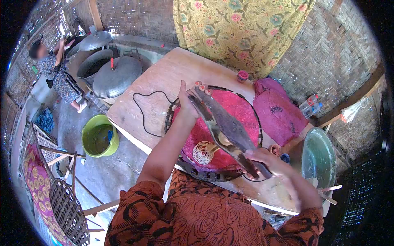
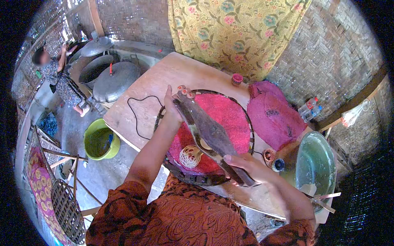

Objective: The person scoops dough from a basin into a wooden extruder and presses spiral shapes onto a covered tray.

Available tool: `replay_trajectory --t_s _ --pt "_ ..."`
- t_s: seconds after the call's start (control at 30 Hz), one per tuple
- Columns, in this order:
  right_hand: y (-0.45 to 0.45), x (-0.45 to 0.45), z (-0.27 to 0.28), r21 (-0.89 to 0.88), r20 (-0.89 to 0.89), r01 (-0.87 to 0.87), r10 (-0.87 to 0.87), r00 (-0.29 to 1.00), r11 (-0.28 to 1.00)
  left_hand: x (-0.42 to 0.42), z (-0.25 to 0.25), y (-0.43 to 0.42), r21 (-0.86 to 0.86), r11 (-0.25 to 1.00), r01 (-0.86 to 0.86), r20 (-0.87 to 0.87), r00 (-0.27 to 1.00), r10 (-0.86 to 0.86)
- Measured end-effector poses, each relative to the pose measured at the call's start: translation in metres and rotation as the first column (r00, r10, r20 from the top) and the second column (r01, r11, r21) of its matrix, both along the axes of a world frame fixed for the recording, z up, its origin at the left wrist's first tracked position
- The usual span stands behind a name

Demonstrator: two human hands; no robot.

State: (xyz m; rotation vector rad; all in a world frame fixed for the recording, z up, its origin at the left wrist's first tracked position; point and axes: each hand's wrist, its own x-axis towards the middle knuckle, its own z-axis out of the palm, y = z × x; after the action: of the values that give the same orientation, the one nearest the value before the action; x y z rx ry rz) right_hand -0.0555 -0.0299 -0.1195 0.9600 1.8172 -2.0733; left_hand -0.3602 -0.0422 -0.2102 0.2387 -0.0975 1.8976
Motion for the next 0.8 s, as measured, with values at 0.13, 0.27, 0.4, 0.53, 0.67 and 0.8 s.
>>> replay_trajectory --t_s 0.13,0.27,0.4,0.53,0.67,0.8 --pt "0.002 -0.007 -0.037 0.070 -0.089 -0.036 0.042 0.995 0.997 -0.019 0.005 0.003 0.112 0.987 0.117 -0.094 0.990 -0.107" --pt "0.002 -0.002 -0.015 -0.147 -0.099 0.098 -0.113 0.989 0.984 -0.010 0.054 0.006 0.029 0.999 -0.042 -0.245 0.968 0.048" --pt "0.008 0.022 0.016 -0.090 0.073 0.132 -0.126 0.989 0.987 0.022 0.047 0.022 0.052 0.996 -0.077 -0.200 0.976 0.086" --pt "0.011 0.038 0.022 0.006 0.195 0.172 -0.170 0.966 0.985 0.052 -0.006 0.047 -0.107 0.994 0.031 0.049 0.998 -0.026" --pt "0.018 0.035 0.012 0.162 0.172 0.135 -0.163 0.971 0.977 0.048 0.002 0.059 -0.005 0.997 -0.075 -0.097 0.992 0.075" --pt "0.006 0.031 0.023 0.117 0.105 0.098 -0.110 0.988 0.988 0.039 0.030 0.040 -0.016 1.000 -0.010 -0.062 0.998 0.009"
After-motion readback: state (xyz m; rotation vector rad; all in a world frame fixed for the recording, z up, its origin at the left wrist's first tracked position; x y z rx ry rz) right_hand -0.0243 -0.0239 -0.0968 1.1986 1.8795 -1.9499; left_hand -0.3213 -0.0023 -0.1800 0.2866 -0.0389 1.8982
